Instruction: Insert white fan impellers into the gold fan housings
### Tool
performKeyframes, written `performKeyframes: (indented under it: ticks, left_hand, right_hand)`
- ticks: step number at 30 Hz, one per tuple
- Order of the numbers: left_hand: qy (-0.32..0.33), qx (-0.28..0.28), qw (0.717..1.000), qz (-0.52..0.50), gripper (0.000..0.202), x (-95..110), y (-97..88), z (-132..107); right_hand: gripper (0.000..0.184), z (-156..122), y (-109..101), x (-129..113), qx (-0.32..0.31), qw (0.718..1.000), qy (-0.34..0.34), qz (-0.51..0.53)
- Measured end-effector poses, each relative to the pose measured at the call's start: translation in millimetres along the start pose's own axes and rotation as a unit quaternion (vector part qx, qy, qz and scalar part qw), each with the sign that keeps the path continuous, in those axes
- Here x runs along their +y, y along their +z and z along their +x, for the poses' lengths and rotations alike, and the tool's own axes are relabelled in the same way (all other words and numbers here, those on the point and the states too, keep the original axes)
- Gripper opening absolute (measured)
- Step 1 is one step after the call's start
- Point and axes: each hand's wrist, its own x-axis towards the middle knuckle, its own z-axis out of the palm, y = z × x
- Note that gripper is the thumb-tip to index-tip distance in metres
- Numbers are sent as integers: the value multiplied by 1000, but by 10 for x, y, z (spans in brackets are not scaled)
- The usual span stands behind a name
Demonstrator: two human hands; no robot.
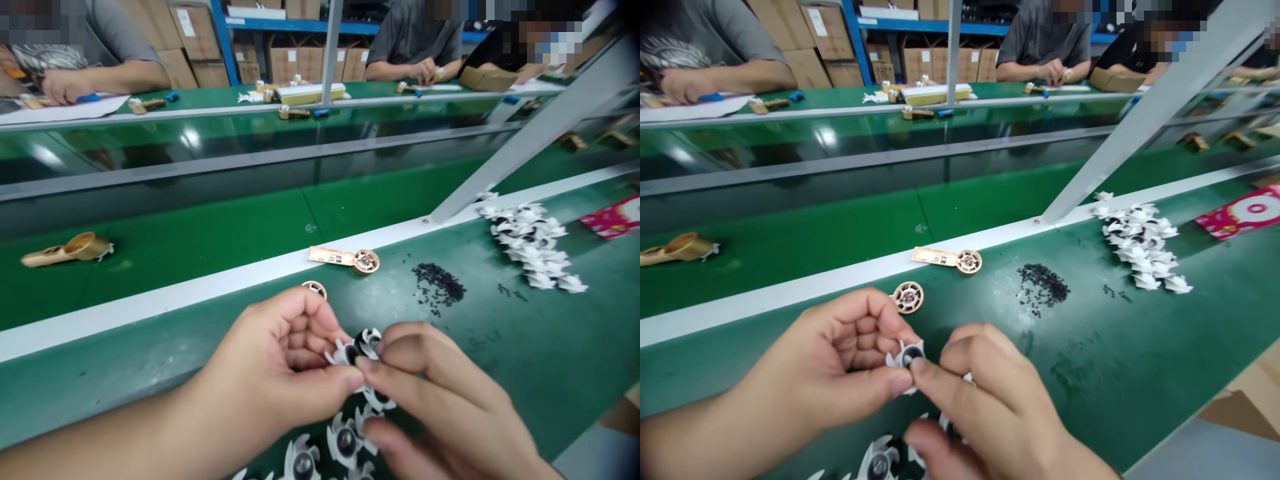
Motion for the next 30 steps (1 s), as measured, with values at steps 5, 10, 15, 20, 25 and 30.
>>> performKeyframes:
  ticks: [5,10,15,20,25,30]
  left_hand:
    - [-21,23,986,-166,33,63,-21,70]
    - [-2,0,986,-167,48,-56,-72,100]
    - [3,-48,996,-74,42,-111,-207,62]
    - [115,112,941,299,44,-25,-433,219]
    - [142,11,796,588,37,-149,-629,340]
    - [43,26,812,581,11,24,-547,277]
  right_hand:
    - [53,50,254,17,134,976,-26,-167]
    - [36,234,627,-16,296,913,6,-279]
    - [35,325,515,-10,319,929,-15,-187]
    - [31,423,98,61,223,951,107,185]
    - [24,446,-23,279,141,830,268,469]
    - [29,426,88,351,100,796,313,508]
